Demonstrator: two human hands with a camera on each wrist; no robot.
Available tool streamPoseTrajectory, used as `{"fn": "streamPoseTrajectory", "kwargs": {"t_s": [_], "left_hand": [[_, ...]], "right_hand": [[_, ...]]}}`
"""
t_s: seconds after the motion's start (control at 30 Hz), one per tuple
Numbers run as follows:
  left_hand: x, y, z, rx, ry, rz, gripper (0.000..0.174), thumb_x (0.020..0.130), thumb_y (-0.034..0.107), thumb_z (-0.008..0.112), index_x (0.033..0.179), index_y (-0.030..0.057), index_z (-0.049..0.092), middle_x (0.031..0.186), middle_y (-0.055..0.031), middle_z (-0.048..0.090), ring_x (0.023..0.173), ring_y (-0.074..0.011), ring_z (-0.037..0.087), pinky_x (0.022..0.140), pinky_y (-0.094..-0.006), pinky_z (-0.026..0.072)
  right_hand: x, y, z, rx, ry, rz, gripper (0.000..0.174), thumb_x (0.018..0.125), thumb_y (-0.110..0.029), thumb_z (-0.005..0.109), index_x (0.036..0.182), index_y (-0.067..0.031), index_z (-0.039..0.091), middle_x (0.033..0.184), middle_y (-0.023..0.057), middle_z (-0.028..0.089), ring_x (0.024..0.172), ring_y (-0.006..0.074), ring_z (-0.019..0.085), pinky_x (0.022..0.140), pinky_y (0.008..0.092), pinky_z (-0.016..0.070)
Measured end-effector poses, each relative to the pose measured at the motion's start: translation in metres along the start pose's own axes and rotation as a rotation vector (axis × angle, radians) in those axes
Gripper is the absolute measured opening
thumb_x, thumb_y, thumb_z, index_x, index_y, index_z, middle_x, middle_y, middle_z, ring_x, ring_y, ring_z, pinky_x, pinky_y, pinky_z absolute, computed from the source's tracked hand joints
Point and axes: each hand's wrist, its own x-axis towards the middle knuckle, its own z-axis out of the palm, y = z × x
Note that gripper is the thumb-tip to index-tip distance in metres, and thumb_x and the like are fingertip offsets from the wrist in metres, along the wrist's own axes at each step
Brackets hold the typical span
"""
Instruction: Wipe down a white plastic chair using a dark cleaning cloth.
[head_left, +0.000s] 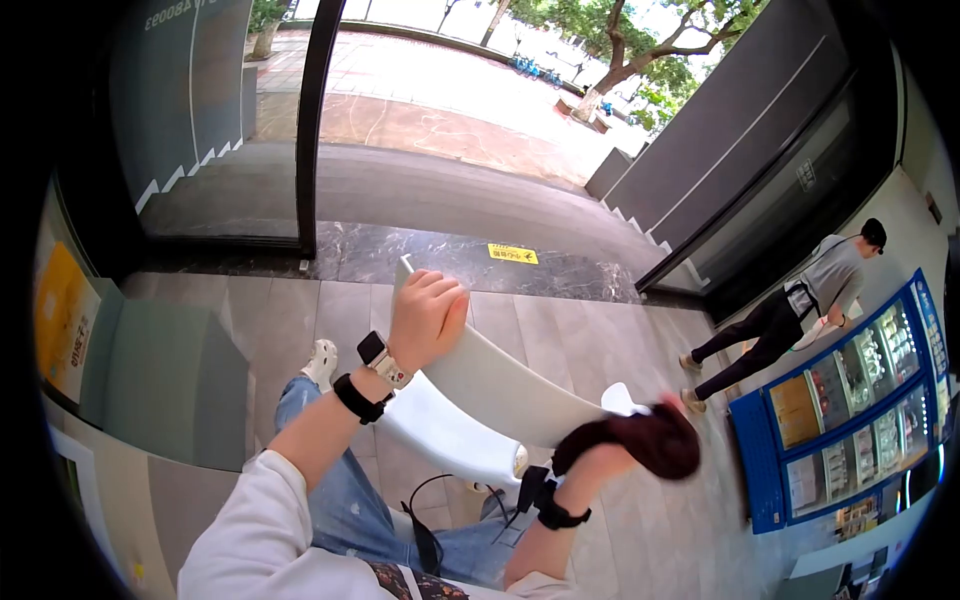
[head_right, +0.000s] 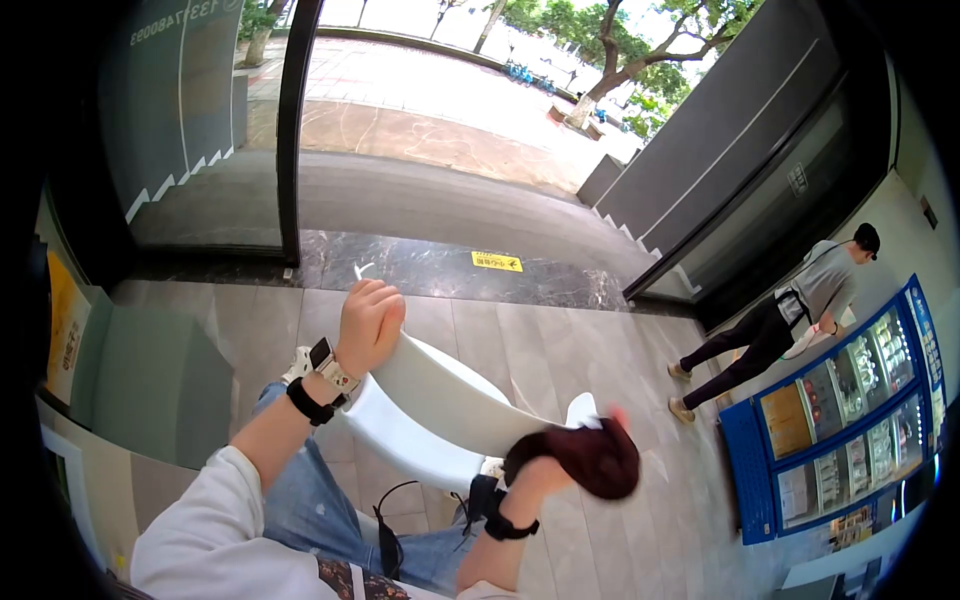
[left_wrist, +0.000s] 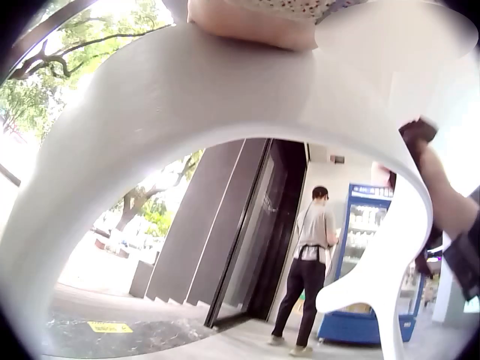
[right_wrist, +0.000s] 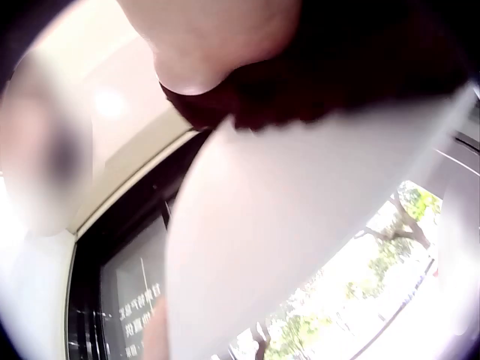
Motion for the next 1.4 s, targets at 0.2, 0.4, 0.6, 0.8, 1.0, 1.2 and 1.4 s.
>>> {"fn": "streamPoseTrajectory", "kwargs": {"t_s": [0.2,0.4,0.6,0.8,1.0,1.2,1.4], "left_hand": [[0.000,-0.001,-0.004,-0.060,0.031,-0.010,0.021,0.085,0.010,0.053,0.065,0.0051,0.052,0.065,-0.0057,0.053,0.065,-0.0253,0.051,0.067,-0.0370,0.0400],[-0.009,-0.008,-0.025,-0.092,0.000,0.010,0.018,0.081,0.006,0.055,0.064,0.0043,0.050,0.065,-0.0060,0.053,0.063,-0.0252,0.051,0.066,-0.0368,0.0409],[-0.025,-0.036,-0.080,-0.036,0.092,-0.042,0.018,0.078,0.000,0.049,0.061,0.0020,0.045,0.065,-0.0126,0.051,0.064,-0.0312,0.051,0.063,-0.0378,0.0408],[-0.045,-0.055,-0.149,-0.047,0.044,-0.290,0.026,0.084,0.004,0.042,0.058,0.0018,0.042,0.060,-0.0113,0.043,0.061,-0.0274,0.044,0.060,-0.0366,0.0369],[-0.049,-0.058,-0.156,-0.066,0.095,-0.297,0.030,0.087,0.005,0.040,0.057,0.0024,0.041,0.059,-0.0100,0.042,0.062,-0.0252,0.044,0.061,-0.0354,0.0364],[-0.040,-0.041,-0.122,-0.097,0.055,-0.198,0.026,0.084,0.005,0.043,0.058,0.0036,0.042,0.062,-0.0100,0.044,0.062,-0.0277,0.044,0.063,-0.0372,0.0369],[-0.034,0.000,-0.081,-0.118,-0.049,-0.011,0.020,0.082,0.006,0.047,0.062,0.0058,0.045,0.062,-0.0098,0.045,0.062,-0.0284,0.045,0.063,-0.0385,0.0364]], "right_hand": [[-0.011,0.022,0.008,-0.045,-0.237,-0.228,0.016,0.070,-0.007,0.053,0.084,-0.0010,0.046,0.087,0.0082,0.049,0.075,0.0166,0.044,0.075,0.0269,0.0404],[-0.015,0.031,0.000,-0.159,-0.246,-0.250,0.022,0.077,-0.011,0.059,0.096,-0.0007,0.055,0.089,0.0062,0.056,0.080,0.0179,0.053,0.079,0.0281,0.0424],[-0.060,-0.010,0.017,0.002,-0.385,0.015,0.044,0.079,-0.015,0.066,0.116,-0.0024,0.048,0.098,0.0101,0.059,0.089,0.0207,0.057,0.084,0.0309,0.0430],[-0.097,-0.046,0.032,-0.189,-0.602,-0.330,0.048,0.067,-0.037,0.071,0.104,-0.0076,0.060,0.107,0.0097,0.060,0.100,0.0226,0.056,0.095,0.0419,0.0338],[-0.115,-0.022,0.030,0.196,-0.208,0.076,0.045,0.097,-0.028,0.048,0.135,-0.0053,0.044,0.140,0.0124,0.040,0.126,0.0243,0.042,0.107,0.0404,0.0272],[-0.112,0.004,-0.011,0.060,-0.224,0.511,0.051,0.101,-0.031,0.041,0.143,-0.0033,0.032,0.144,0.0105,0.036,0.129,0.0201,0.037,0.108,0.0376,0.0278],[-0.102,0.022,-0.052,0.097,-0.158,0.529,0.051,0.100,-0.031,0.042,0.141,-0.0032,0.033,0.141,0.0106,0.038,0.126,0.0204,0.039,0.107,0.0375,0.0297]]}}
